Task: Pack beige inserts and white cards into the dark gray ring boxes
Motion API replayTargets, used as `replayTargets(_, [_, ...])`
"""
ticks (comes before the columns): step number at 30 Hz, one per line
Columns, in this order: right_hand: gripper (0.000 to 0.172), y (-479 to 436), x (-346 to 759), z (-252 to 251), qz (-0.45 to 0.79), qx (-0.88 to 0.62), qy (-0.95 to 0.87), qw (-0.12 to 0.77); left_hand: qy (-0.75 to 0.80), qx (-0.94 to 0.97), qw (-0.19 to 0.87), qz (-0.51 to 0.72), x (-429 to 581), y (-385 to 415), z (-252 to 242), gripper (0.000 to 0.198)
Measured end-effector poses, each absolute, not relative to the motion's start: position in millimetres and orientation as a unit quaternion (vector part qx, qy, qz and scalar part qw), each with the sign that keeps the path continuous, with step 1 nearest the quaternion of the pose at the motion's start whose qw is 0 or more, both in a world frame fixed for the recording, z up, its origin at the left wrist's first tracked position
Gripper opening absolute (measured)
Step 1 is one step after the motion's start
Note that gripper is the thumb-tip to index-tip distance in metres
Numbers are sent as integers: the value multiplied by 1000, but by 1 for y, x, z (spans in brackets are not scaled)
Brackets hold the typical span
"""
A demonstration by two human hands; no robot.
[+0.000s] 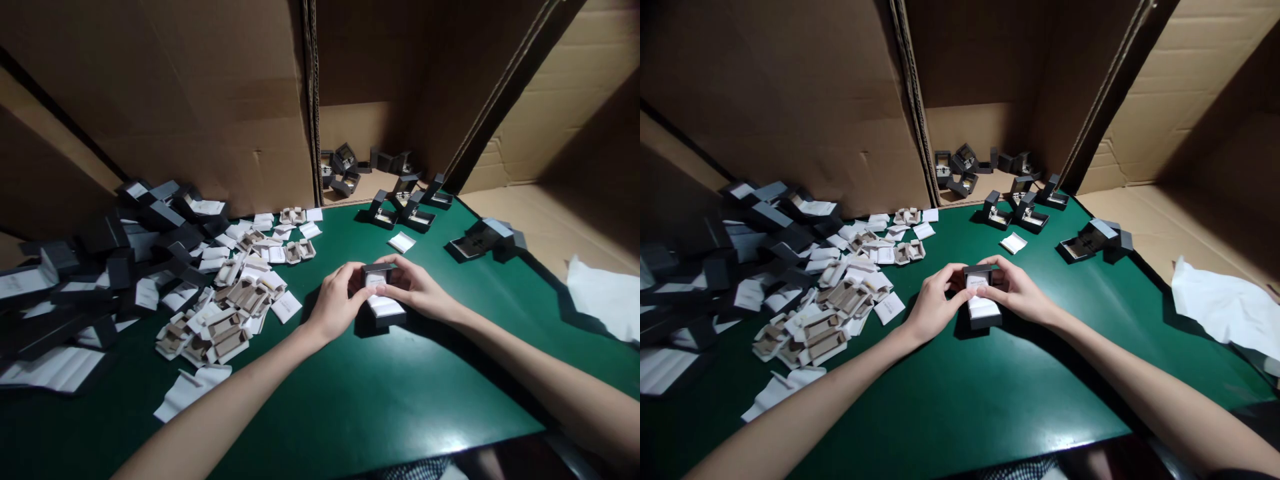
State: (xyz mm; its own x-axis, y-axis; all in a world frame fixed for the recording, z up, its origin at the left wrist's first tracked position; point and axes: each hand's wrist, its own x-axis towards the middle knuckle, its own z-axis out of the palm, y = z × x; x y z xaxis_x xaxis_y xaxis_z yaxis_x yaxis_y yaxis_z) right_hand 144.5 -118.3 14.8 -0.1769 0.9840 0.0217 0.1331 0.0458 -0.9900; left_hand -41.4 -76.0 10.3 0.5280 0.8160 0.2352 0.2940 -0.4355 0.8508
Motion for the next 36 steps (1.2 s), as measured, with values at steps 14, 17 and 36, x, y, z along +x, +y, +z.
replayTargets(14, [26,-123,131,14,439,-492,-630,411,376,765,388,351,-39,-81,13,5])
replayTargets(17, [25,-124,129,15,437,-490,-633,410,384,768,370,354,-40,-82,13,6])
replayTargets(36, [14,-124,125,15,376,-515,-653,409,382,809,344,286,-40,-89,22,17])
